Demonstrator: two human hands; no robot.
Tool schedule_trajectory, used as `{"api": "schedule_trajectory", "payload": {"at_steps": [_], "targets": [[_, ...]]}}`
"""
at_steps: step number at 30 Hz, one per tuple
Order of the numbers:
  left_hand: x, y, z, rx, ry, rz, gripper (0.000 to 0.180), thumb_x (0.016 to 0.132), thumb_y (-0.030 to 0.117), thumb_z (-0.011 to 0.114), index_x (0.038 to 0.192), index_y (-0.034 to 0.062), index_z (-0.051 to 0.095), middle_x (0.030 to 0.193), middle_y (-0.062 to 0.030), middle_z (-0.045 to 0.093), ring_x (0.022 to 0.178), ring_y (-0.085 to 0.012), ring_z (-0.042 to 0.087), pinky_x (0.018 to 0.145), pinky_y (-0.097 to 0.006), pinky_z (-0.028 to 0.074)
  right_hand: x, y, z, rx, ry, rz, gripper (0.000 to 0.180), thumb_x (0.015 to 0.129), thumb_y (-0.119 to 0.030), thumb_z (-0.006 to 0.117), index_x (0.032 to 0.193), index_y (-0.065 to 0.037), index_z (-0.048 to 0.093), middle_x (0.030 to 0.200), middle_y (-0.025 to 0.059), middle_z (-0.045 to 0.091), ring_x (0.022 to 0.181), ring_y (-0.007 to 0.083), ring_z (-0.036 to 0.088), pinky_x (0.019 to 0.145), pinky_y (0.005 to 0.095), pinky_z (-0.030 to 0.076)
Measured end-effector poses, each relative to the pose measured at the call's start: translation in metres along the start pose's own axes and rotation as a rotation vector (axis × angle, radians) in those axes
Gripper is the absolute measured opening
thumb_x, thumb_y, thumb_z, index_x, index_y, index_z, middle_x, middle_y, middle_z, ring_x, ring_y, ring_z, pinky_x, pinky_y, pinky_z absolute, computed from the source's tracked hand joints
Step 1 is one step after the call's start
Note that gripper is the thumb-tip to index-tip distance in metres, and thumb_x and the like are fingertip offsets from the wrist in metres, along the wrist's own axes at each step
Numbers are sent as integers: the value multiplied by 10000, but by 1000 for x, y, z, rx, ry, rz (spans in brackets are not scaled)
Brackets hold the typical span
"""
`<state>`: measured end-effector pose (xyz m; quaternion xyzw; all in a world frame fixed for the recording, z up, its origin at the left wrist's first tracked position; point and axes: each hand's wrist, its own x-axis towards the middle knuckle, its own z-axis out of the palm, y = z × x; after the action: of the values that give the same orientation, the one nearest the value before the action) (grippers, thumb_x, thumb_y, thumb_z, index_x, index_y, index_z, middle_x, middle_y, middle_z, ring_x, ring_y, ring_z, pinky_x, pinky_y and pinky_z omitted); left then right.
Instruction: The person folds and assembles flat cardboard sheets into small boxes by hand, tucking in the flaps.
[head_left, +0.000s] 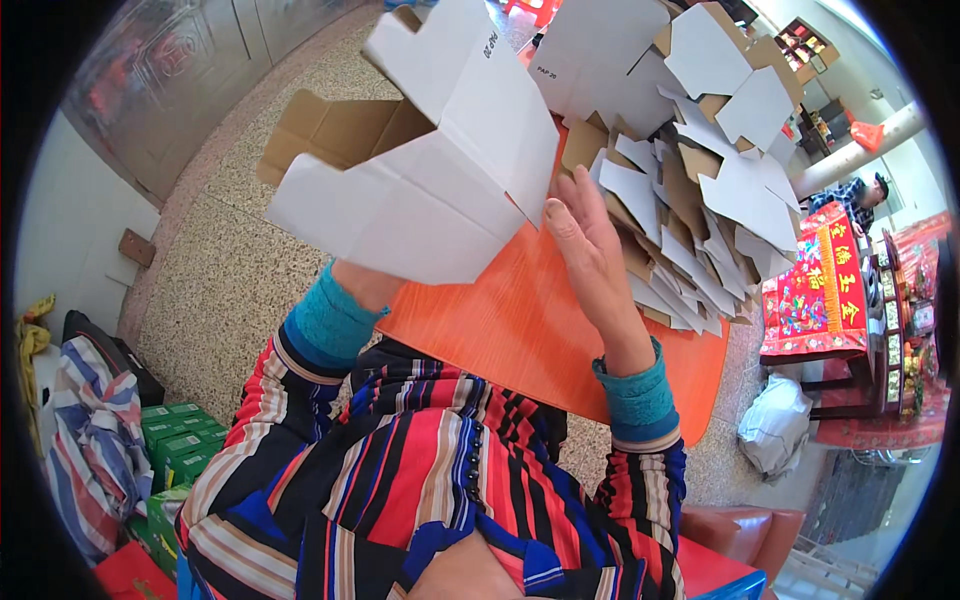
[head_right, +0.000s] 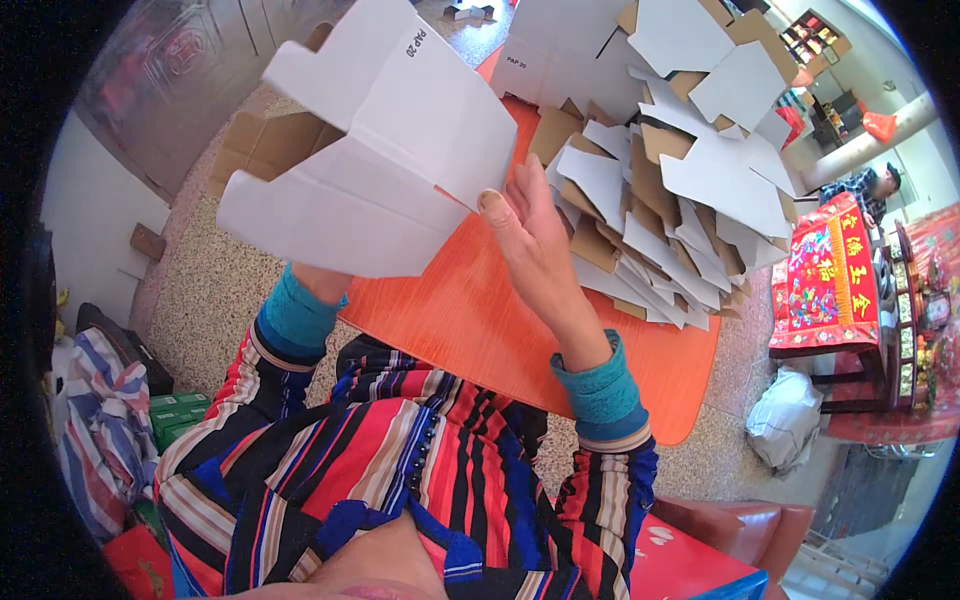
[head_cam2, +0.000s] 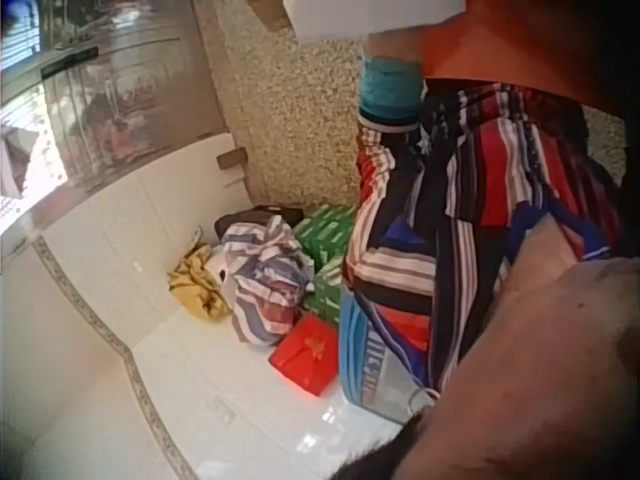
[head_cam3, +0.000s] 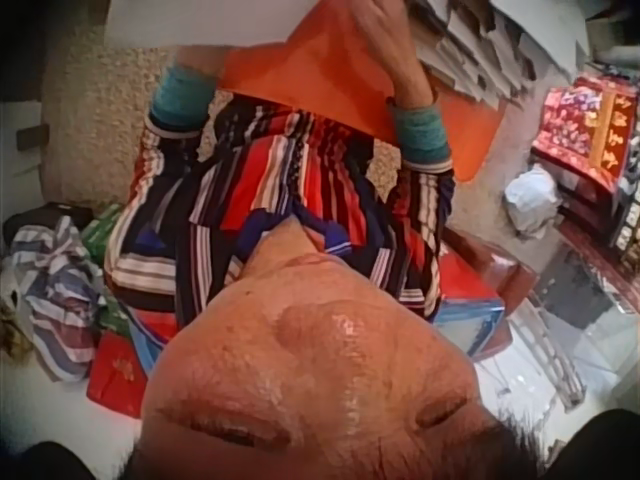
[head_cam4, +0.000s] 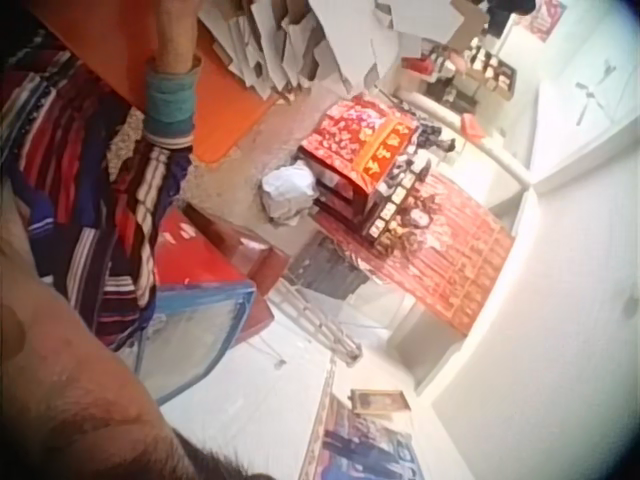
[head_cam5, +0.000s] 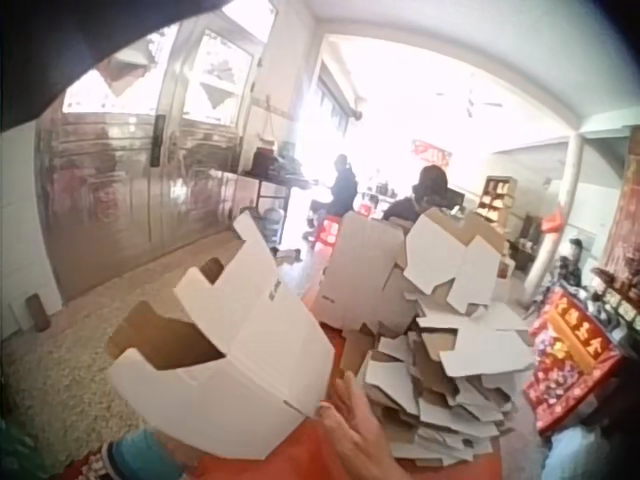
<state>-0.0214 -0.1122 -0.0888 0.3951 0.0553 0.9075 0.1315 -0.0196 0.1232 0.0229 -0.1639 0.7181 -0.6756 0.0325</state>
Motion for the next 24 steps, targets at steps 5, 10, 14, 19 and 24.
{"api": "schedule_trajectory", "payload": {"at_steps": [5,10,14,19,24], "targets": [[-27,11,0,-63,18,-21,567,994,411,362,1479,125,297,1519,-103,330,1387,-300,325,1157,-515,216,0,2,5,229,86,154,577,954,-209,557,1392,92,332,1289,240,484,1188,274,497,1023,362,404],[-40,-3,1,57,-21,-8,601,972,435,410,1485,143,292,1524,-93,324,1377,-321,338,1145,-562,218,5,18,5,428,40,264,435,953,-211,558,1267,78,469,1161,208,549,1061,244,551,952,347,462],[-23,5,12,55,13,-22,597,971,415,431,1486,149,291,1523,-87,325,1364,-323,359,1147,-556,227,5,28,-5,462,61,280,343,950,-214,566,1160,56,535,1079,175,580,980,221,578,871,319,504],[-12,13,18,39,167,-45,541,970,348,447,1451,136,317,1443,-84,370,1282,-302,404,1102,-511,272,-11,48,-2,447,55,378,310,959,-246,547,1085,38,560,1013,147,599,890,198,605,749,279,538],[-7,9,19,112,398,-50,438,956,240,477,1363,107,387,1249,-80,474,1102,-256,474,975,-445,361,-12,43,-1,175,-60,589,366,986,-311,485,1094,34,548,990,144,603,820,190,624,665,267,550]]}}
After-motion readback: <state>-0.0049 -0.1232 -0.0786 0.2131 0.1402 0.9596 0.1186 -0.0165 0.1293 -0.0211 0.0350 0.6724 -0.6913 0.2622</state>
